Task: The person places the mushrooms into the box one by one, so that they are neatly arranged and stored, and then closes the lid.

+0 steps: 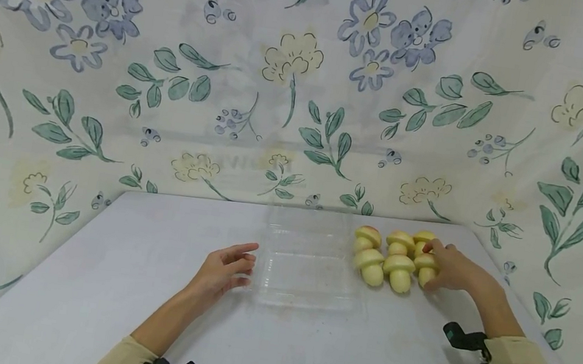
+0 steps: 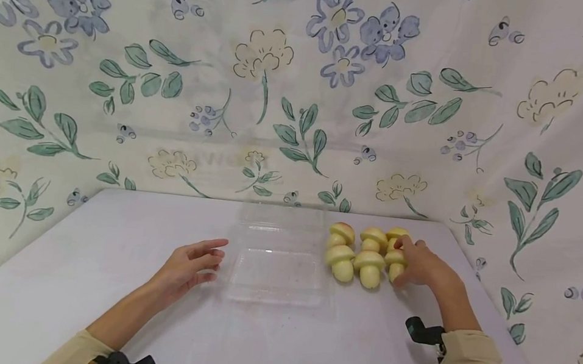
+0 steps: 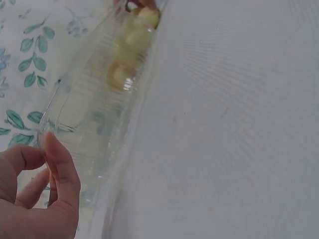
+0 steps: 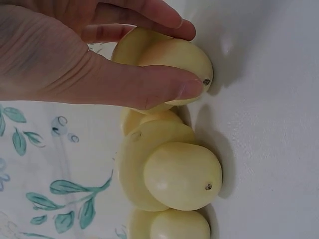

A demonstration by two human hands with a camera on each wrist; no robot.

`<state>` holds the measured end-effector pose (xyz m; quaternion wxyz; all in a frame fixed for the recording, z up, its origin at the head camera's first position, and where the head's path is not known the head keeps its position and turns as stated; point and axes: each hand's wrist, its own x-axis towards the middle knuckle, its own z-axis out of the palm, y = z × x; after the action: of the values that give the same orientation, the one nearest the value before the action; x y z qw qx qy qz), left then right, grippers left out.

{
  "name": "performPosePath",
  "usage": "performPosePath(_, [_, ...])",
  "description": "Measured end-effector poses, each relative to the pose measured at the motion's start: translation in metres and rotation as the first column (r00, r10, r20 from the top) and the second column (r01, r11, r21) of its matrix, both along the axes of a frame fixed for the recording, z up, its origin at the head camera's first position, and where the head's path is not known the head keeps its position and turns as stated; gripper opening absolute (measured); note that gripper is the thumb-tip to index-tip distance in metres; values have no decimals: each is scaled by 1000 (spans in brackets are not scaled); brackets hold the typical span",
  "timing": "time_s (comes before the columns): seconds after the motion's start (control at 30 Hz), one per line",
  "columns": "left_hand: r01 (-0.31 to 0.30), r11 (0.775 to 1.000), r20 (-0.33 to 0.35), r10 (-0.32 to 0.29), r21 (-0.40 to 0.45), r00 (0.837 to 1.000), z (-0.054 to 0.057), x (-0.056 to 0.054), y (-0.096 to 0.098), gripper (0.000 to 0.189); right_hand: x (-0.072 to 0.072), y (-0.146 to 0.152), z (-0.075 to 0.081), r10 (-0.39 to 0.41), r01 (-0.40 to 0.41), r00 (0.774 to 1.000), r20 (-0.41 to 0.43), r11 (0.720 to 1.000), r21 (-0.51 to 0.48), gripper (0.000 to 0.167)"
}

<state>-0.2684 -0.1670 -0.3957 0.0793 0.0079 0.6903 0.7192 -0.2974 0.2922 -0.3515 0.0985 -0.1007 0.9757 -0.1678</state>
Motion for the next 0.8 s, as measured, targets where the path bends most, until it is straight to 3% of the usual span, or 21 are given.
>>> performPosePath(0.5, [17, 1000, 2, -17, -20, 1000, 2, 0, -3, 48, 1, 10, 5, 7, -8, 995, -97, 1000, -4, 75])
performPosePath(0.8, [19, 999, 7, -19, -26, 1000, 2, 1, -4, 48, 1, 11, 8, 53, -56, 987, -152, 998, -12, 77])
